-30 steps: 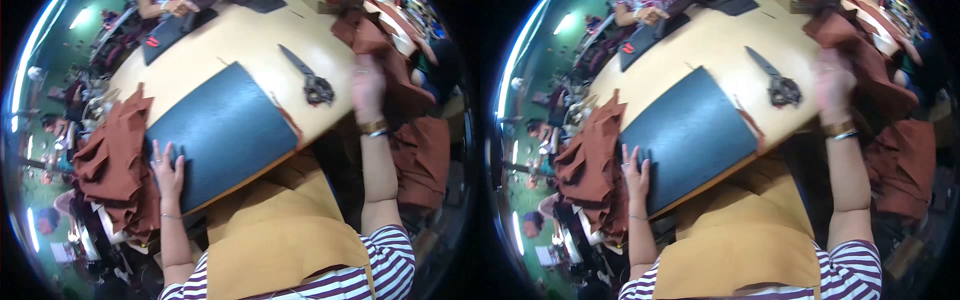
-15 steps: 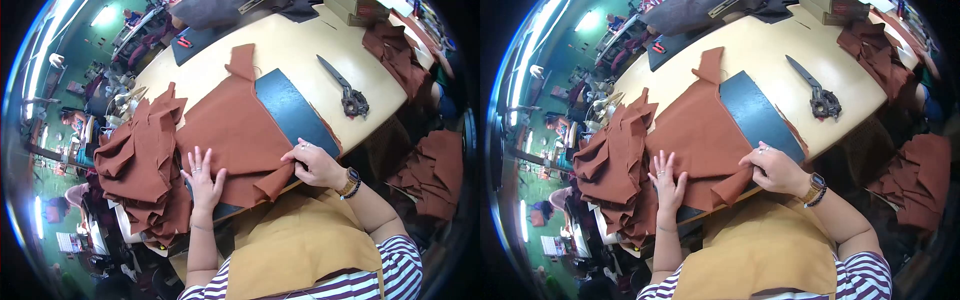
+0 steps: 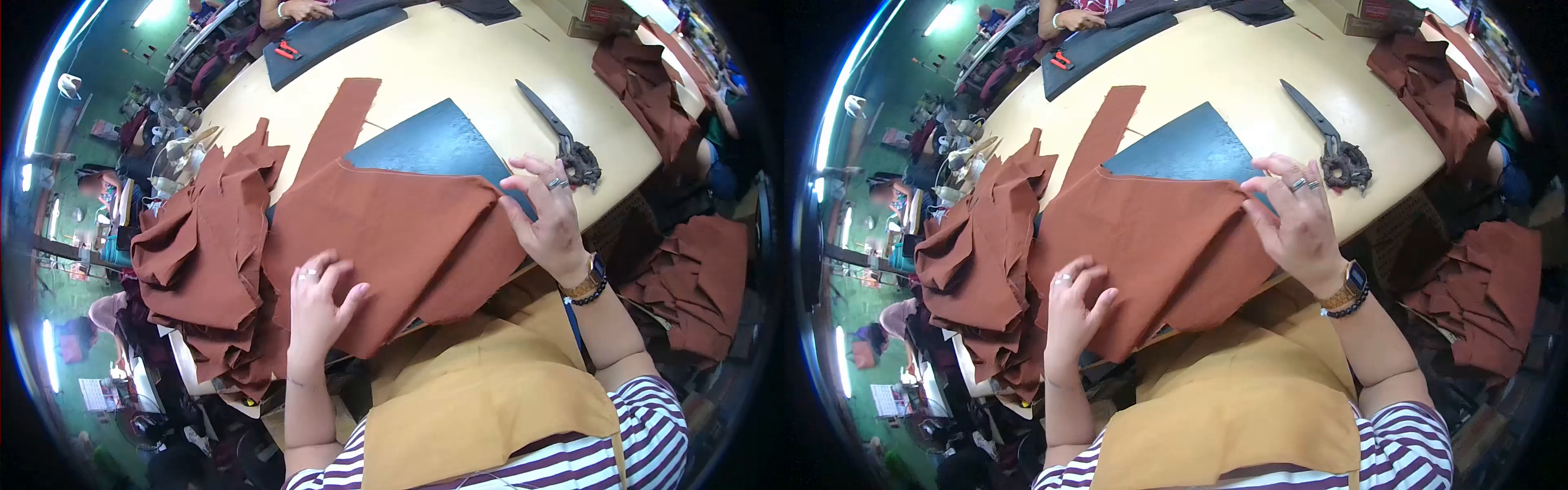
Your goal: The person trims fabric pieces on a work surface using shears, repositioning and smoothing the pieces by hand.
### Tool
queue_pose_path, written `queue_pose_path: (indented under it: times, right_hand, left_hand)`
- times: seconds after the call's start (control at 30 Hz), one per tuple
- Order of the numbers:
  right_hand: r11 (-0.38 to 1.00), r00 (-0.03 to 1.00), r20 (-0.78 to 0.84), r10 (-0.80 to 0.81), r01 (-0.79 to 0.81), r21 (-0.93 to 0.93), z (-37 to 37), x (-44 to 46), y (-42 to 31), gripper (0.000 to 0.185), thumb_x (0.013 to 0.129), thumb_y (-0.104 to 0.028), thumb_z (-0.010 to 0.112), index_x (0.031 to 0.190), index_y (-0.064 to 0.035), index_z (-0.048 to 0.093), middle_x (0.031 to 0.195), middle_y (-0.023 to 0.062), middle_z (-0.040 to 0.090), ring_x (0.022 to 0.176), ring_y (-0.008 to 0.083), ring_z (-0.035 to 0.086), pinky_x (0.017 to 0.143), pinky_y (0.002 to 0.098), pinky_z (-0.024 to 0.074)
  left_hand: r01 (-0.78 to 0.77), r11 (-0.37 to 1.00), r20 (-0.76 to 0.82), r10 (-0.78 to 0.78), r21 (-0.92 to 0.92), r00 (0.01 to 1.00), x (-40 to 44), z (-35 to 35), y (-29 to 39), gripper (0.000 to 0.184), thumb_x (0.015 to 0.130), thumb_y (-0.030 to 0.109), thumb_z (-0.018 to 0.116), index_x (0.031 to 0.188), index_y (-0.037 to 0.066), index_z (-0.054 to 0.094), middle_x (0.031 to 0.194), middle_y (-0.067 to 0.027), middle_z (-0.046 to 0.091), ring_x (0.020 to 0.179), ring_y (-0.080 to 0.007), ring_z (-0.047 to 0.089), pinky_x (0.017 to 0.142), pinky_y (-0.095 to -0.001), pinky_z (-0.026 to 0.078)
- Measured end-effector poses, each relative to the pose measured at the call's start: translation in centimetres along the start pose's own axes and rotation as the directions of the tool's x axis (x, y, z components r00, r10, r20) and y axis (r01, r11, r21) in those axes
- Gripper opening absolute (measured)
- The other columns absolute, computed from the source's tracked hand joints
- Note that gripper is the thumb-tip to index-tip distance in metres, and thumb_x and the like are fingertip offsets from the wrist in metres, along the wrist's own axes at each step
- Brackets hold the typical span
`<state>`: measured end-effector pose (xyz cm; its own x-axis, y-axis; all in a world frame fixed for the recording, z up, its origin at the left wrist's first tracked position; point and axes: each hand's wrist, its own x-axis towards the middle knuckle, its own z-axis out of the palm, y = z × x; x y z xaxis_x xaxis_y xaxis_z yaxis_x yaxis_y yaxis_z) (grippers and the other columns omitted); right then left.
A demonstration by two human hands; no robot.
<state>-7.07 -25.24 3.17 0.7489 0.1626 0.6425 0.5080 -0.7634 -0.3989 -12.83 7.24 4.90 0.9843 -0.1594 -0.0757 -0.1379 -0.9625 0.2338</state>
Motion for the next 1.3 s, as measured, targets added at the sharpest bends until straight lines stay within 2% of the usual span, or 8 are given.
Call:
queue_pose_path:
  times: [0.17,0.27,0.37,0.57,0.77,1.0,1.23,1.3]
  right_hand:
    - [0.985,0.875,0.456,-0.162,0.112,0.134,0.5,-2.9,-4.1,0.036,0.082,-0.042,0.066,0.1,-0.0117,0.064,0.107,0.0063,0.064,0.11,0.0227,0.057,0.108,0.0637,0.0173]
    - [0.988,0.872,0.463,-0.156,0.13,0.088,2.7,-5.7,-4.7,0.057,0.085,-0.056,0.056,0.119,-0.0091,0.06,0.129,0.0114,0.055,0.126,0.0239,0.049,0.108,0.0667,0.0118]
    - [0.981,0.843,0.505,-0.186,0.127,0.149,1.5,-5.6,-3.4,0.058,0.081,-0.057,0.062,0.116,-0.0103,0.063,0.128,0.0086,0.057,0.127,0.0214,0.048,0.11,0.0653,0.0084]
    - [0.91,0.872,0.427,-0.239,0.048,0.411,-3.0,-3.3,-0.1,0.036,0.081,-0.047,0.068,0.077,-0.0119,0.061,0.069,0.0015,0.062,0.073,0.0227,0.064,0.105,0.0524,0.0349]
    - [0.993,0.992,0.126,0.03,-0.044,0.112,0.7,1.0,4.3,0.033,0.082,-0.037,0.068,0.092,-0.0056,0.064,0.093,0.0113,0.065,0.089,0.0272,0.06,0.087,0.0436,0.0439]
    - [1.0,0.866,0.499,0.021,-0.012,-0.022,7.9,6.9,3.2,0.032,0.08,-0.034,0.069,0.096,-0.0073,0.064,0.097,0.0094,0.06,0.1,0.0299,0.055,0.088,0.0388,0.0432]
    - [0.572,0.664,0.743,0.085,-0.643,0.509,8.3,7.3,2.0,0.042,0.079,-0.032,0.076,0.106,-0.0062,0.056,0.103,0.0099,0.061,0.089,0.0173,0.057,0.072,0.0289,0.0473]
    - [0.561,0.579,0.808,0.107,-0.706,0.431,8.1,6.9,2.5,0.058,0.077,-0.032,0.079,0.119,-0.0039,0.051,0.109,0.0121,0.058,0.095,0.0178,0.055,0.08,0.0268,0.0461]
  left_hand:
    - [-0.06,0.996,-0.059,0.064,0.069,0.996,5.2,3.9,-0.8,0.077,0.084,0.056,0.058,0.146,0.019,0.034,0.154,-0.0165,0.02,0.142,-0.0397,0.016,0.106,-0.0678,0.014]
    - [-0.115,0.989,-0.048,0.121,0.097,0.992,9.6,4.0,-2.0,0.077,0.085,0.059,0.054,0.148,0.02,0.03,0.156,-0.0156,0.017,0.143,-0.0385,0.014,0.107,-0.0679,0.011]
    - [-0.199,0.963,-0.01,0.205,0.183,0.979,13.3,2.7,-4.8,0.073,0.088,0.052,0.054,0.149,0.022,0.027,0.157,-0.0097,0.016,0.145,-0.0331,0.011,0.11,-0.0637,0.008]
    - [-0.311,0.849,0.089,0.303,0.427,0.949,15.5,-0.9,-8.9,0.072,0.087,0.056,0.051,0.148,0.024,0.03,0.156,-0.0106,0.018,0.144,-0.0316,0.014,0.111,-0.0618,0.009]
    - [0.015,0.969,-0.17,0.028,0.248,0.985,9.3,2.2,-2.4,0.076,0.087,0.051,0.055,0.149,0.017,0.026,0.156,-0.0199,0.01,0.144,-0.0386,0.008,0.106,-0.0693,0.011]
    - [0.057,0.992,-0.001,-0.058,0.112,0.998,3.3,4.4,3.0,0.091,0.08,0.062,0.059,0.149,0.015,0.024,0.156,-0.0194,0.009,0.144,-0.0395,0.007,0.106,-0.0691,0.009]
    - [-0.149,0.988,-0.047,0.152,0.049,0.987,6.2,4.0,-0.9,0.093,0.08,0.064,0.056,0.151,0.015,0.02,0.157,-0.0181,0.007,0.145,-0.0376,0.006,0.107,-0.0679,0.007]
    - [-0.212,0.973,-0.04,0.216,0.088,0.976,7.7,4.1,-1.6,0.092,0.081,0.065,0.053,0.151,0.015,0.021,0.157,-0.018,0.007,0.145,-0.0374,0.006,0.107,-0.0672,0.007]
